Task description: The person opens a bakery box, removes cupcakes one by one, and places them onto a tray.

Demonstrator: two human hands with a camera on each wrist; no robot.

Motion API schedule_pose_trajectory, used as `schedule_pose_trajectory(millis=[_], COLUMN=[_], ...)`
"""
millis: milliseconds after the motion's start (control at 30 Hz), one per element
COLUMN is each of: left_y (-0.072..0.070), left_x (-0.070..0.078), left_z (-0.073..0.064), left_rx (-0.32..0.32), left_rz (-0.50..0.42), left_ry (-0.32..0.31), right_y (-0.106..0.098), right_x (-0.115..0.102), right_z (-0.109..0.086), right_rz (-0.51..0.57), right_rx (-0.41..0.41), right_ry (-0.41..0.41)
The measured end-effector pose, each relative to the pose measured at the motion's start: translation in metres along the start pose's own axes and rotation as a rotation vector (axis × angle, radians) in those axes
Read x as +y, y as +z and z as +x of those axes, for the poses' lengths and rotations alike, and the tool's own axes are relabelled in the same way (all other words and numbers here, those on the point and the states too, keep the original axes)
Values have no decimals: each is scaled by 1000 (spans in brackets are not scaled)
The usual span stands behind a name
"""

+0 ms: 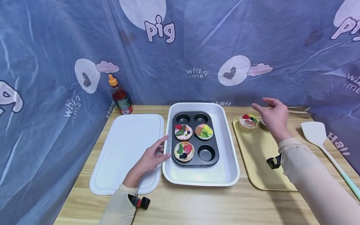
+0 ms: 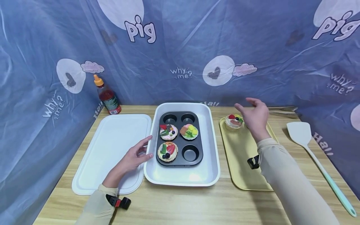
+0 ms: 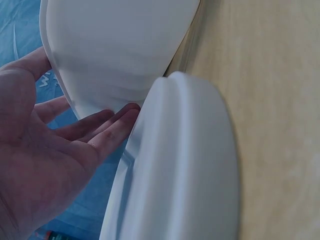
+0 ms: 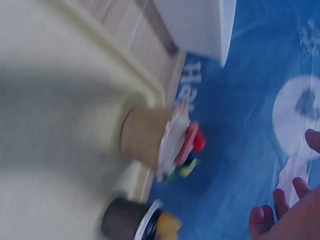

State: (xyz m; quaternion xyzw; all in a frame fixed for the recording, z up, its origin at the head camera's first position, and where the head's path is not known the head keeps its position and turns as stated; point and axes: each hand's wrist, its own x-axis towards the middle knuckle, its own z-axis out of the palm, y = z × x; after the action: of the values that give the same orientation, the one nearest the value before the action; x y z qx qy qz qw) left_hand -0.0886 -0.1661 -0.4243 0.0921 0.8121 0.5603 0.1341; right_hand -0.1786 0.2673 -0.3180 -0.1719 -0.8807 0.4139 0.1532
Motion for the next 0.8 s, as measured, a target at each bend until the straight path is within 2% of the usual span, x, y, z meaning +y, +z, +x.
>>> schedule_pose_trajectory(millis=[367,600,800], left_y=[0,-1,-2], left_x=[-2,-4,-4], left_z=[1,3,3], left_rx=[-8,-9,-16], left_rz=[9,10,-21], left_ry=[27,36,48], right_y=[33,61,86], right_x=[-37,-56,-66], right_z=[-33,-51,-61], right_rz=[110,234,277], right_rx=[-159,-267,-332], right_ry=[-169,-196,-236])
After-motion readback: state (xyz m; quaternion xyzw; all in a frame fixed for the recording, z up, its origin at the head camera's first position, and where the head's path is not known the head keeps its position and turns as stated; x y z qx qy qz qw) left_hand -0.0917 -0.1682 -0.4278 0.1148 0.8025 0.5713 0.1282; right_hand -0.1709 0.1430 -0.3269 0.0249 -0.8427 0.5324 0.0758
